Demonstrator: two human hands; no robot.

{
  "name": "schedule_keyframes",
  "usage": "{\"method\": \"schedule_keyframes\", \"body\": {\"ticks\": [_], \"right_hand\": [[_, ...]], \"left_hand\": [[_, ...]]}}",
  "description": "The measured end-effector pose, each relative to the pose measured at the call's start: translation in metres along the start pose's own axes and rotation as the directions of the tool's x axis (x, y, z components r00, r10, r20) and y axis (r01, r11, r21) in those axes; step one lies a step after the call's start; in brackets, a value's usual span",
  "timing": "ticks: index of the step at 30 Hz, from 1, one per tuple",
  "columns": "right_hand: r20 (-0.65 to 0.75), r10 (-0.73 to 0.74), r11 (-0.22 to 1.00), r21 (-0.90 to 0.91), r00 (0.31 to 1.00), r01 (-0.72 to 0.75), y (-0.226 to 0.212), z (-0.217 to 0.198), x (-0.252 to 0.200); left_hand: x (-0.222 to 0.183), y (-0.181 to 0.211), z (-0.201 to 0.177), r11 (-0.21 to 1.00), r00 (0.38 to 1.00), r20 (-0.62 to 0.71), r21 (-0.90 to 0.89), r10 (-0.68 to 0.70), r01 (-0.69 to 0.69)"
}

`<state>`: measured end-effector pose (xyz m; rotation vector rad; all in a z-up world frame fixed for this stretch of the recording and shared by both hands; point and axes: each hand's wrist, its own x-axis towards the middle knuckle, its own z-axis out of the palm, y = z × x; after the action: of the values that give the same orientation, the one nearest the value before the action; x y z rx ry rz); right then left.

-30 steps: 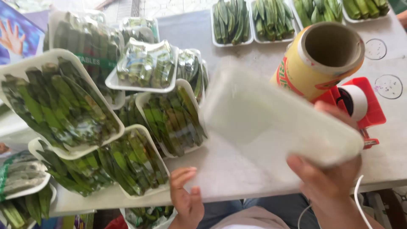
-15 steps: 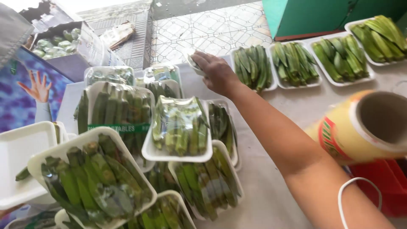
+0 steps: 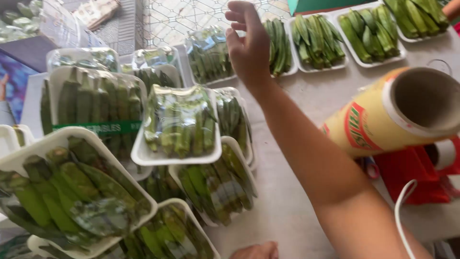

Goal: Wrapping trays of okra with plastic film and cutting it with scissors

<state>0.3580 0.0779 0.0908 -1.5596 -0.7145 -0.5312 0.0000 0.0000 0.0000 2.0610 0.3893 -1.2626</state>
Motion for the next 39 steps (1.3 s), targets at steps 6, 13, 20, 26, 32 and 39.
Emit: {"method": "schedule_keyframes", "body": {"ticks": [6, 13, 20, 26, 32, 39], "right_hand": [[0.416, -0.347, 0.868, -0.196, 0.841, 0.456, -0.153, -0.234, -0.176], [0.181, -0.021, 0.700, -0.700, 0.983, 0.144, -0.130, -0.386, -0.174], [-0.055, 0.641, 0.318, -0.889, 0.766, -0.330, -0.087, -0.386, -0.169], [0.008, 0.541, 0.389, -0.889, 0.841, -0.242, -0.043, -0.424, -0.142], [0.288, -0.033, 0.440, -0.856, 0.957, 0.273, -0.011, -0.397, -0.178], [0.476, 0.251, 0.441, -0.831, 0.843, 0.338, 0.018, -0.362, -0.222]], "left_hand": [[0.000, -0.008, 0.036, 0.710, -0.030, -0.877, 0.408, 0.479, -0.575], [-0.045, 0.077, -0.006, 0.597, -0.079, -0.760, 0.566, 0.645, -0.568], [-0.013, 0.247, -0.091, 0.526, -0.237, -0.547, 0.837, 0.803, -0.151], [-0.047, 0.201, -0.094, 0.513, -0.198, -0.534, 0.845, 0.822, -0.148], [-0.038, 0.089, -0.006, 0.604, -0.242, -0.779, 0.608, 0.578, -0.516], [-0.012, -0.002, 0.082, 0.634, 0.270, -0.949, -0.111, 0.160, -0.765]]}}
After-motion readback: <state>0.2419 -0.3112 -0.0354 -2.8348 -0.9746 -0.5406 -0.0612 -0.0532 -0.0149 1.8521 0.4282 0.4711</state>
